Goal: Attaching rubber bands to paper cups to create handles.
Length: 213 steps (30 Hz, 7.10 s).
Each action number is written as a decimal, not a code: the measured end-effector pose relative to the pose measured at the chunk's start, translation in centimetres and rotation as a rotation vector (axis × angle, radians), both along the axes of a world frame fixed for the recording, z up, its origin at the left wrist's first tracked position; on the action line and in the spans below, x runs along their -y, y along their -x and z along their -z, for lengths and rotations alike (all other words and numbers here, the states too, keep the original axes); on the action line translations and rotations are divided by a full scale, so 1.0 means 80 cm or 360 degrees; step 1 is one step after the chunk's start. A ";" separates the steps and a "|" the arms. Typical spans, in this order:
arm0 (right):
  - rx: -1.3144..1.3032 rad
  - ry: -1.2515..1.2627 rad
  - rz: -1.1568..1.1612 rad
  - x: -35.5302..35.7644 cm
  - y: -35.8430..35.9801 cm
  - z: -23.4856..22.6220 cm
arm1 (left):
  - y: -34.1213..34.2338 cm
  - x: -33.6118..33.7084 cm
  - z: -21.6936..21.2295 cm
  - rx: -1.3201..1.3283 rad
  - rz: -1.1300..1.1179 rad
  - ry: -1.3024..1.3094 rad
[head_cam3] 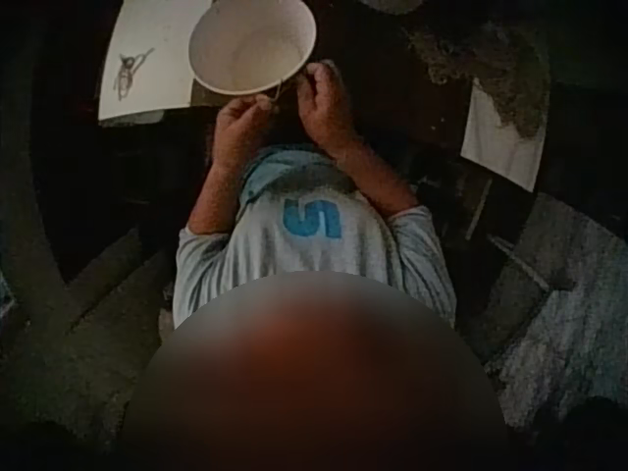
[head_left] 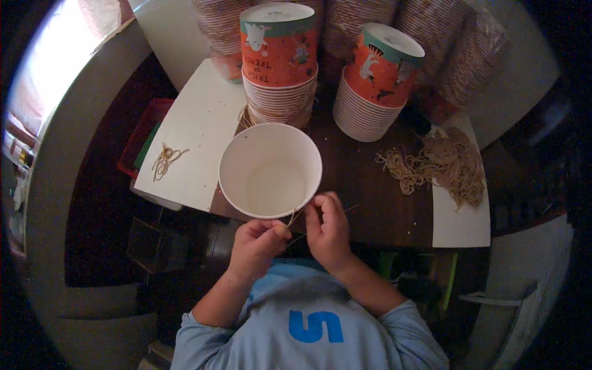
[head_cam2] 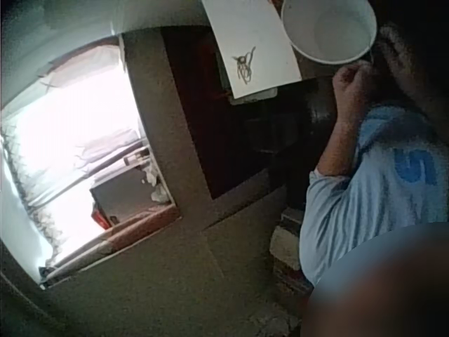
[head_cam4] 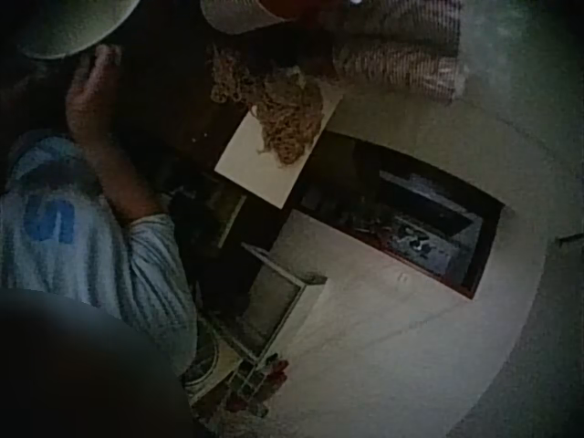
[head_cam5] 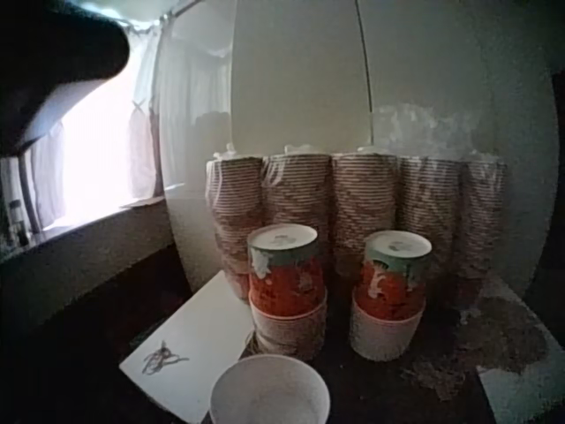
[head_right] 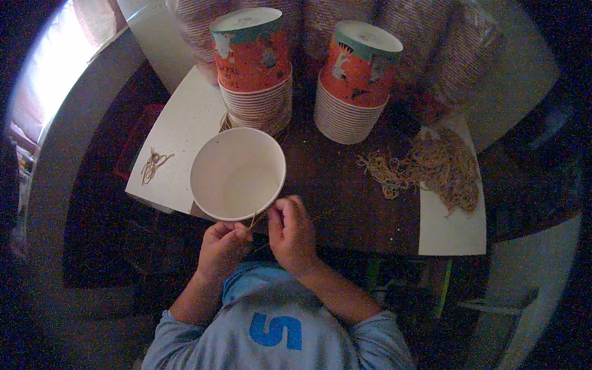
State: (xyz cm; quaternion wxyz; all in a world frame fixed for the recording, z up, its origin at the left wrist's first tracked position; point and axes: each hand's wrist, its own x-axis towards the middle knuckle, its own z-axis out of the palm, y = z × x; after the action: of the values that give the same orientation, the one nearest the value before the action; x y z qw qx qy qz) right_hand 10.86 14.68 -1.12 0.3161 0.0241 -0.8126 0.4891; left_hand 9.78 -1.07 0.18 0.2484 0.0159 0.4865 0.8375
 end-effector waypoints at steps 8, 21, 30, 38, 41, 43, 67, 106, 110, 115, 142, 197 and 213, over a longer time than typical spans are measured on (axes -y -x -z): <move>-0.0195 -0.0346 -0.0038 -0.021 -0.020 -0.015 | -0.029 0.015 -0.004 -0.0272 0.0048 0.0441; -0.0625 -0.0580 -0.0487 -0.032 0.013 -0.019 | -0.045 0.016 -0.063 -0.1247 0.0404 0.0658; -0.0071 -0.0433 -0.0936 -0.120 0.022 -0.080 | -0.018 0.066 -0.101 -0.0339 0.0577 0.0487; 0.0670 -0.0087 -0.1153 -0.226 0.033 -0.106 | 0.030 0.155 -0.085 -0.0521 0.0595 0.0999; 0.0649 -0.0653 -0.1230 -0.223 0.030 -0.129 | 0.028 0.139 -0.095 -0.0525 0.0508 0.0921; 0.0367 -0.1250 -0.0430 -0.183 0.007 -0.155 | 0.023 0.113 -0.107 -0.0457 0.0447 0.0808; 0.0453 -0.0126 -0.0637 -0.075 0.010 -0.148 | 0.045 0.030 -0.088 0.0177 0.0963 0.0344; 0.0054 -0.0472 -0.0904 -0.041 -0.006 -0.129 | 0.041 0.010 -0.105 -0.0524 0.0775 0.0616; -0.0004 -0.0559 -0.0882 -0.049 -0.003 -0.130 | 0.032 0.001 -0.118 -0.1292 0.0453 0.1008; 0.0229 -0.0448 -0.0920 -0.062 0.016 -0.136 | 0.043 -0.009 -0.113 -0.2718 -0.0059 0.1285; 0.0948 -0.0076 -0.0529 -0.081 0.137 -0.071 | 0.178 -0.036 -0.054 -0.1939 0.0137 0.1271; 0.0451 -0.1262 -0.0864 -0.088 -0.006 -0.139 | 0.049 0.007 -0.057 -0.0731 0.0468 -0.0020; 0.0328 -0.0512 -0.1288 -0.063 0.039 -0.133 | 0.038 -0.005 -0.058 -0.0888 0.0452 0.0506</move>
State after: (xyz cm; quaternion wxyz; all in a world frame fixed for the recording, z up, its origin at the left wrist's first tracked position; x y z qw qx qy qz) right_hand 7.72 19.68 9.51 0.0089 0.3400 -0.8308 0.4405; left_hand 6.73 -0.68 4.86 0.2191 0.2727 0.6530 0.6717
